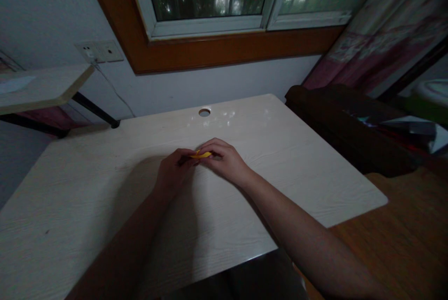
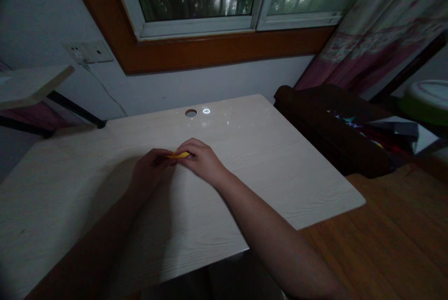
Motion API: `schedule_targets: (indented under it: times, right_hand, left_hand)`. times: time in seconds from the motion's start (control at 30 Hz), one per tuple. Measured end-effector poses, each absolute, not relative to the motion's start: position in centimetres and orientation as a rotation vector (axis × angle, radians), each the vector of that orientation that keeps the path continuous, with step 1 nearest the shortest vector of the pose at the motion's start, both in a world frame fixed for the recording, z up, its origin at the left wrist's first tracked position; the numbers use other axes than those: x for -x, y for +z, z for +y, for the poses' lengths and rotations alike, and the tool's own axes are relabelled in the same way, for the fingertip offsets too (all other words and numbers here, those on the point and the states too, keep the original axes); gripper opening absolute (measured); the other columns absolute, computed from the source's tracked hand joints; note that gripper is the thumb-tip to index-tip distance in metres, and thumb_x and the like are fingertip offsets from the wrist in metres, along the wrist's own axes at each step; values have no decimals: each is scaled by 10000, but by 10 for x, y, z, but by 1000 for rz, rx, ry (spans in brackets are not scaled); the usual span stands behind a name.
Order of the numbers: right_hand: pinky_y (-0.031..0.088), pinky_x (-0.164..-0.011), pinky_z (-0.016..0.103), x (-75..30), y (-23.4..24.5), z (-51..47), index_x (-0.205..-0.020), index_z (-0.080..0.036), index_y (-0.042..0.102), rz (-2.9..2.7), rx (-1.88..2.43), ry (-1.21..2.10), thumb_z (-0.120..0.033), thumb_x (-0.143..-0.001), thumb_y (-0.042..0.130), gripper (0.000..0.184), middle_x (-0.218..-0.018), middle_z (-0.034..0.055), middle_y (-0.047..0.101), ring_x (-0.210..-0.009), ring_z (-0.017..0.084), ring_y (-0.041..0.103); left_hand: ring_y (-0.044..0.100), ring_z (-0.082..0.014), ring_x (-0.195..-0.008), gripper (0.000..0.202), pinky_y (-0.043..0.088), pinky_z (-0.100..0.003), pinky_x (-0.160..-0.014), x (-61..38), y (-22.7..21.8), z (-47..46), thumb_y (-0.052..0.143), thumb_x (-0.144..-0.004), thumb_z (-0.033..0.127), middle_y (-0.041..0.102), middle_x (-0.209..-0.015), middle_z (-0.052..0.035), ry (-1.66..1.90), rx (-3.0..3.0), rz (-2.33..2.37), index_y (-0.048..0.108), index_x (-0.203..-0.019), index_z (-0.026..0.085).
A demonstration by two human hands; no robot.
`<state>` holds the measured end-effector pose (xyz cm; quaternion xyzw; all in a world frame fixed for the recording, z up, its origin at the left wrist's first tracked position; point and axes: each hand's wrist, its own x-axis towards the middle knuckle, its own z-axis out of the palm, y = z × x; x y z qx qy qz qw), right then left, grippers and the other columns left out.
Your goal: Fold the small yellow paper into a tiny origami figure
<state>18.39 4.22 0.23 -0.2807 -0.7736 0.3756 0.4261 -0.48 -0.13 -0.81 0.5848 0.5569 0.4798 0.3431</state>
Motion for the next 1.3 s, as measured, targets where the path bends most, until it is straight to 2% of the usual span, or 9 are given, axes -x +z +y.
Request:
schedule_targets:
  times: [0.27, 1.3]
  right_hand:
    - [513, -786, 310, -185, 6, 40, -984, -249, 683, -1959, 739, 929, -179, -833, 657, 168, -1017, 45, 655, -926, 168, 615]
    - [506, -737, 292, -185, 5, 40, -903, -229, 652, -1952, 772, 958, -223, -841, 654, 62, -995, 45, 642, -866, 156, 611]
  left_hand:
    - [723, -192, -787, 220, 561, -300, -746, 4, -5, -3, 724, -767, 370, 759, -847, -24, 1232, -1566, 1496, 687, -919, 215]
    - [714, -181, -748, 152, 555, -288, -719, 4, -6, -2, 712, -779, 340, 760, -807, -2, 1233, -1607, 1537, 704, -887, 233]
